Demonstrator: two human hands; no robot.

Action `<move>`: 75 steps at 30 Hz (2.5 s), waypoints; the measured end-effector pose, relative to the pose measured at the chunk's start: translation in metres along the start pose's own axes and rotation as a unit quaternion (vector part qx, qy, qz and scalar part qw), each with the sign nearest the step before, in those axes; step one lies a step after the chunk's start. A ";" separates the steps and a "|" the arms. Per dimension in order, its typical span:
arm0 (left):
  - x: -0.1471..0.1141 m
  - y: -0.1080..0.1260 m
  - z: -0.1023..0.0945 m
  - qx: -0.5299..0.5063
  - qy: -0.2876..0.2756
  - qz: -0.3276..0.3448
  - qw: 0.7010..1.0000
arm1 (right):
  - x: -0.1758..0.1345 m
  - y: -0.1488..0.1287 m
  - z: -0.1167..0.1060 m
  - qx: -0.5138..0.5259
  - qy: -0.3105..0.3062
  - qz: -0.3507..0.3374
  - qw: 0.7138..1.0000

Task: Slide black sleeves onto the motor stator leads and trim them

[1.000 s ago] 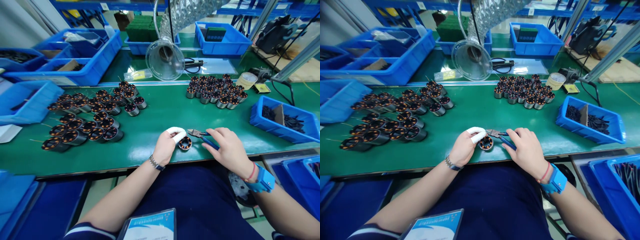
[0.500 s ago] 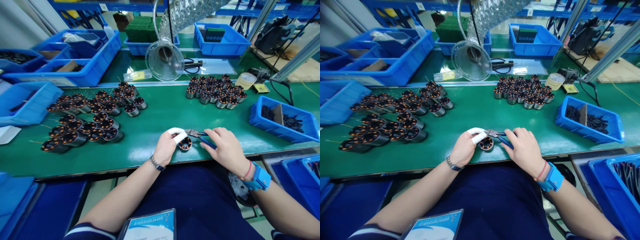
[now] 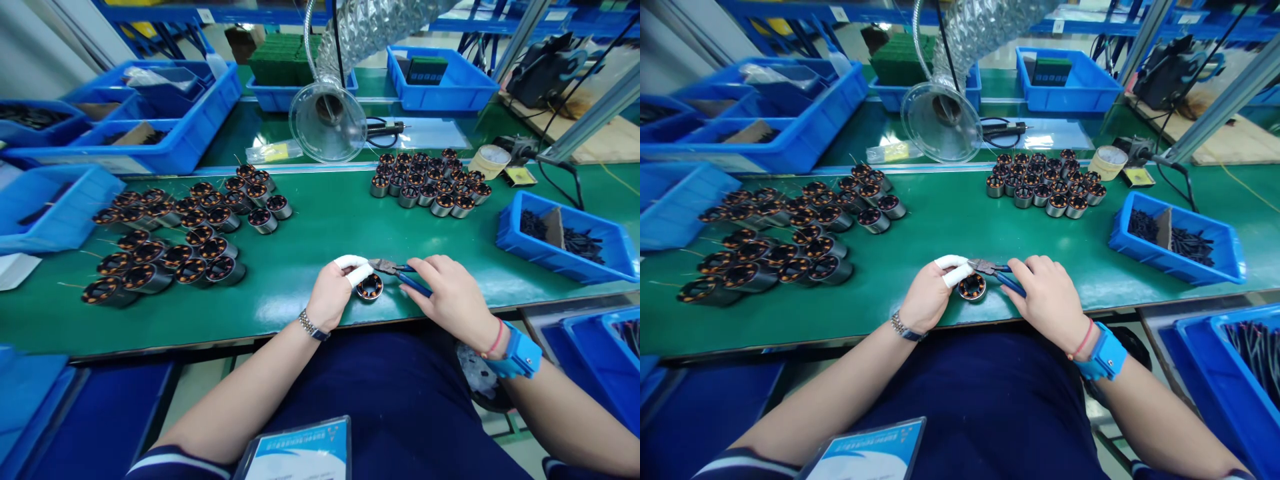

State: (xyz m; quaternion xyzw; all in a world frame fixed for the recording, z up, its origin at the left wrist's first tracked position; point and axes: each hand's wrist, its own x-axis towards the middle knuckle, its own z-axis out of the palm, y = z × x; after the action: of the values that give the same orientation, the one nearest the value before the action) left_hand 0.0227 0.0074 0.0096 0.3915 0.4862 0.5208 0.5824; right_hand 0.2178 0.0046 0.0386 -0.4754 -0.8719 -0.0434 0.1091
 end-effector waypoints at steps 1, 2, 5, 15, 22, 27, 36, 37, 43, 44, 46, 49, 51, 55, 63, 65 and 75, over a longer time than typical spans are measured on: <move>0.000 0.000 0.000 0.002 -0.001 0.001 1.000 | 0.000 0.000 0.000 0.002 0.001 -0.001 1.000; 0.000 0.000 0.001 0.007 0.000 0.002 1.000 | 0.000 -0.001 0.000 0.006 0.006 -0.002 1.000; -0.001 0.001 0.002 0.020 0.000 0.002 1.000 | 0.000 0.000 -0.001 0.028 0.040 0.005 0.999; -0.020 0.001 -0.022 -0.001 0.035 -0.015 0.999 | -0.007 0.012 -0.005 0.015 0.055 0.035 0.998; -0.016 0.004 -0.017 -0.004 0.023 0.001 1.000 | -0.003 -0.014 0.000 0.041 0.013 -0.014 0.999; -0.016 0.003 -0.015 0.000 0.023 0.002 1.000 | -0.002 -0.017 0.005 0.042 0.009 -0.009 0.999; -0.016 0.002 -0.015 -0.010 0.022 -0.004 1.000 | -0.002 -0.017 0.006 0.042 0.016 -0.011 0.999; -0.016 0.002 -0.015 -0.010 0.023 -0.003 1.000 | -0.002 -0.017 0.006 0.042 0.015 -0.012 0.999; -0.014 0.002 -0.014 0.005 0.015 -0.002 1.000 | -0.002 -0.018 0.009 0.061 0.014 -0.017 0.998; -0.015 0.003 -0.015 0.020 0.018 0.005 1.000 | -0.002 -0.017 0.009 0.069 0.021 -0.015 0.997; -0.021 0.003 -0.018 0.096 0.051 0.050 0.993 | -0.002 -0.012 0.008 0.081 0.044 0.003 0.996; -0.034 0.001 -0.024 0.303 0.072 0.184 0.932 | -0.001 0.007 0.008 0.050 0.055 0.057 0.996; -0.042 -0.001 -0.025 0.426 0.000 0.237 0.873 | -0.001 0.025 0.011 0.007 0.034 0.090 0.995; -0.038 -0.002 -0.023 0.572 -0.079 0.244 0.779 | -0.007 0.058 0.025 -0.040 0.024 0.126 0.991; 0.101 0.024 -0.020 0.651 0.019 0.156 0.742 | -0.017 0.070 0.048 -0.025 0.059 0.150 0.987; 0.148 0.030 -0.018 0.652 0.043 0.142 0.743 | -0.017 0.069 0.047 -0.018 0.056 0.153 0.986; 0.246 0.041 0.012 0.631 0.011 0.126 0.765 | -0.014 0.074 0.048 0.004 0.061 0.156 0.986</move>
State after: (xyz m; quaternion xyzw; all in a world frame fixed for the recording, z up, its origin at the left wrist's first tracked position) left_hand 0.0211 0.2567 0.0127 0.7224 0.6582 0.1695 0.1275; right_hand 0.2798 0.0416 -0.0132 -0.6019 -0.7788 -0.0512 0.1692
